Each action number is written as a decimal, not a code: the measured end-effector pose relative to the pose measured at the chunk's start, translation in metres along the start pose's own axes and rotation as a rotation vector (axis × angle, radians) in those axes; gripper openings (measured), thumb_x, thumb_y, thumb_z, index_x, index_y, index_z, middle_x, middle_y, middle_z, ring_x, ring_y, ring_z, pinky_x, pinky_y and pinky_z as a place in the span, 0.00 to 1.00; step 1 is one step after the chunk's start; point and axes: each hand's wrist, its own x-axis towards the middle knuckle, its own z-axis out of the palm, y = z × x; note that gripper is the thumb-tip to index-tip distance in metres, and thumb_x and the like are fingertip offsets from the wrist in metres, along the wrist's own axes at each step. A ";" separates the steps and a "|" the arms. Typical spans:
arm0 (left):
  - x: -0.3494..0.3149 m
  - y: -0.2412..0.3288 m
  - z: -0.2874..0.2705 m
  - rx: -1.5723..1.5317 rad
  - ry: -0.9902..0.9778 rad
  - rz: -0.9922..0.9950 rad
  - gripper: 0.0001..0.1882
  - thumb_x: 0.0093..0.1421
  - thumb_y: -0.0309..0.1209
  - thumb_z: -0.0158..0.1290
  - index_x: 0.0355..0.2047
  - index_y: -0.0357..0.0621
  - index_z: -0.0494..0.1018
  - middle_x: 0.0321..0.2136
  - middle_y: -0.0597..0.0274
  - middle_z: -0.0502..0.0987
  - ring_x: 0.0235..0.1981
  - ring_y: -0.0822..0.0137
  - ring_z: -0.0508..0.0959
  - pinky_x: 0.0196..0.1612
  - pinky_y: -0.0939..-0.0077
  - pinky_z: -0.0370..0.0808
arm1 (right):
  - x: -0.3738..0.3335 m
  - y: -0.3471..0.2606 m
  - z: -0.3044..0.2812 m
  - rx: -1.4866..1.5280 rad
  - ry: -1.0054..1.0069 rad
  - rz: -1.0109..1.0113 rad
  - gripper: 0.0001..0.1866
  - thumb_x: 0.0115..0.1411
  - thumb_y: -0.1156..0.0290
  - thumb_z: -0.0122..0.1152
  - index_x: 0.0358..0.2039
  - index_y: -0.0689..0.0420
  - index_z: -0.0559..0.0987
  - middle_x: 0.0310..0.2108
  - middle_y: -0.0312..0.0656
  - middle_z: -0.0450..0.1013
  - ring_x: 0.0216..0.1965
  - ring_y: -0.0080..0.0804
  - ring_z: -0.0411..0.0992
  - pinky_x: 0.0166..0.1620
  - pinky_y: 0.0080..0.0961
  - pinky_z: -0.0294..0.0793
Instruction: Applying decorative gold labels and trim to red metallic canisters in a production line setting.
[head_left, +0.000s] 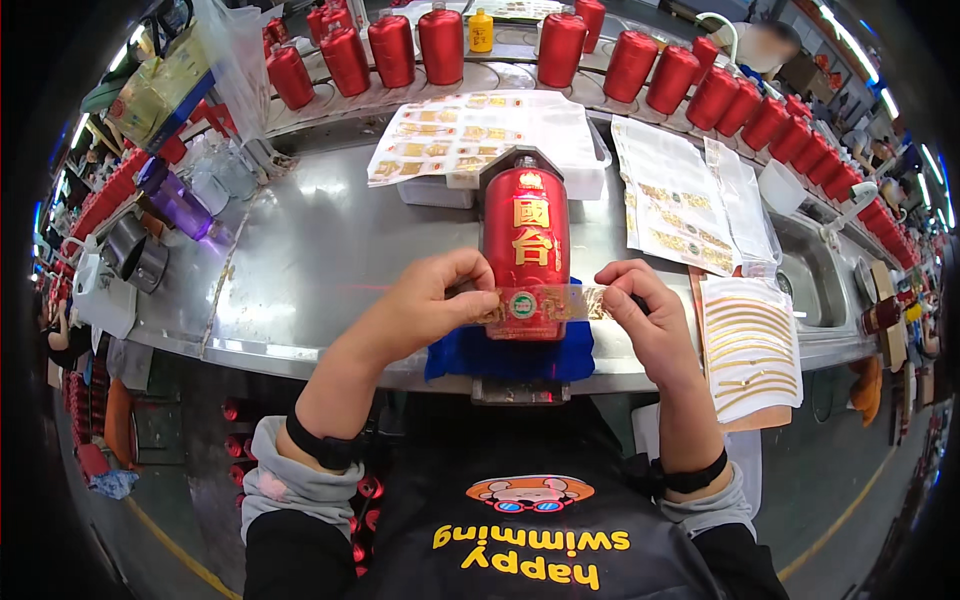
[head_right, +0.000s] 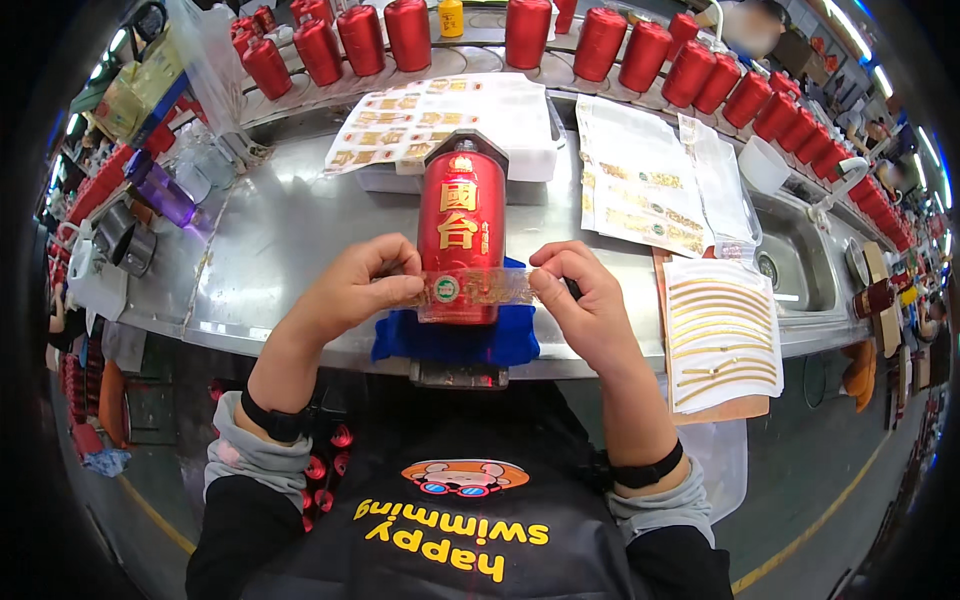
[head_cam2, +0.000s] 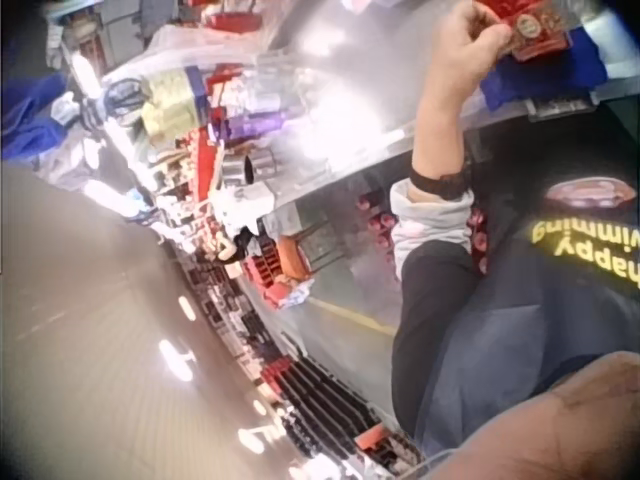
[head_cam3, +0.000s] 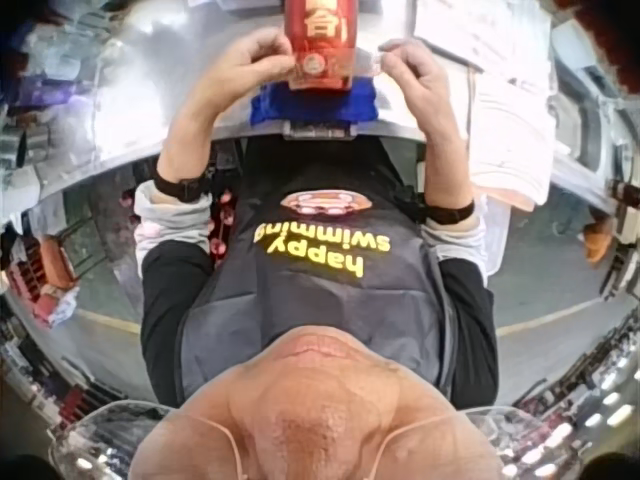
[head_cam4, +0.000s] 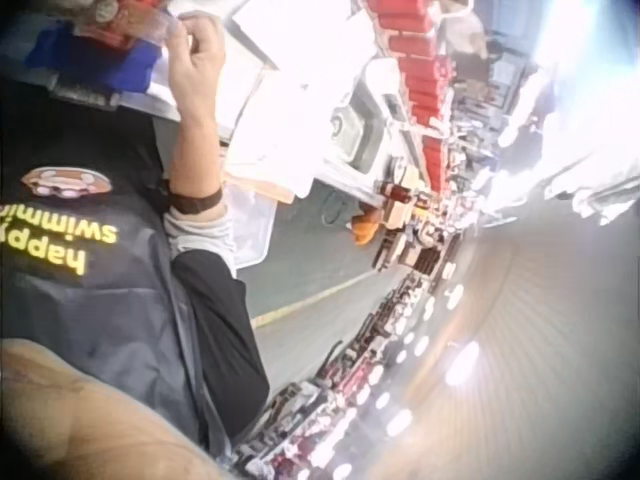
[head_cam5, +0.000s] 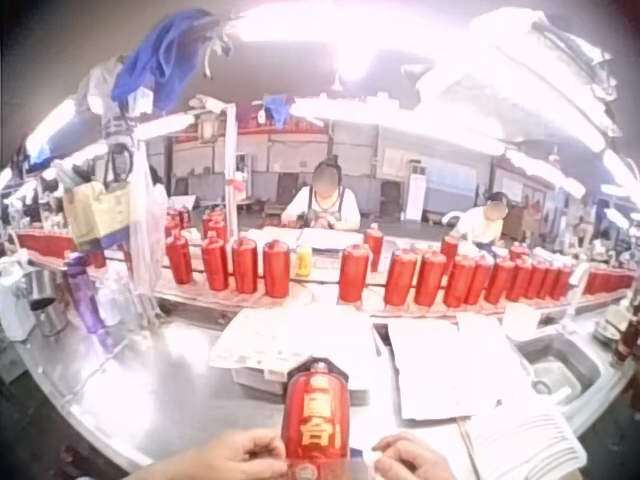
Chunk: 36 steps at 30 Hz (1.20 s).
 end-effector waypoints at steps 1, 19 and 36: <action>-0.001 0.000 0.000 -0.003 -0.003 -0.003 0.06 0.62 0.30 0.54 0.34 0.42 0.70 0.26 0.74 0.69 0.28 0.83 0.66 0.30 0.86 0.65 | 0.000 0.001 -0.001 0.003 0.011 -0.002 0.08 0.62 0.72 0.60 0.28 0.62 0.75 0.39 0.39 0.71 0.38 0.22 0.67 0.43 0.20 0.66; 0.009 0.001 -0.003 -0.141 0.007 -0.065 0.08 0.64 0.32 0.53 0.31 0.43 0.69 0.26 0.75 0.68 0.30 0.83 0.66 0.32 0.86 0.64 | 0.004 0.010 0.000 0.014 0.039 0.019 0.10 0.63 0.70 0.59 0.27 0.61 0.74 0.39 0.39 0.71 0.38 0.23 0.66 0.44 0.20 0.65; 0.013 0.001 -0.005 -0.118 0.010 -0.075 0.08 0.64 0.32 0.54 0.32 0.43 0.69 0.27 0.74 0.69 0.29 0.82 0.66 0.33 0.85 0.65 | 0.006 0.014 0.001 -0.007 0.026 0.014 0.09 0.62 0.72 0.59 0.26 0.62 0.74 0.39 0.40 0.71 0.39 0.24 0.67 0.44 0.20 0.65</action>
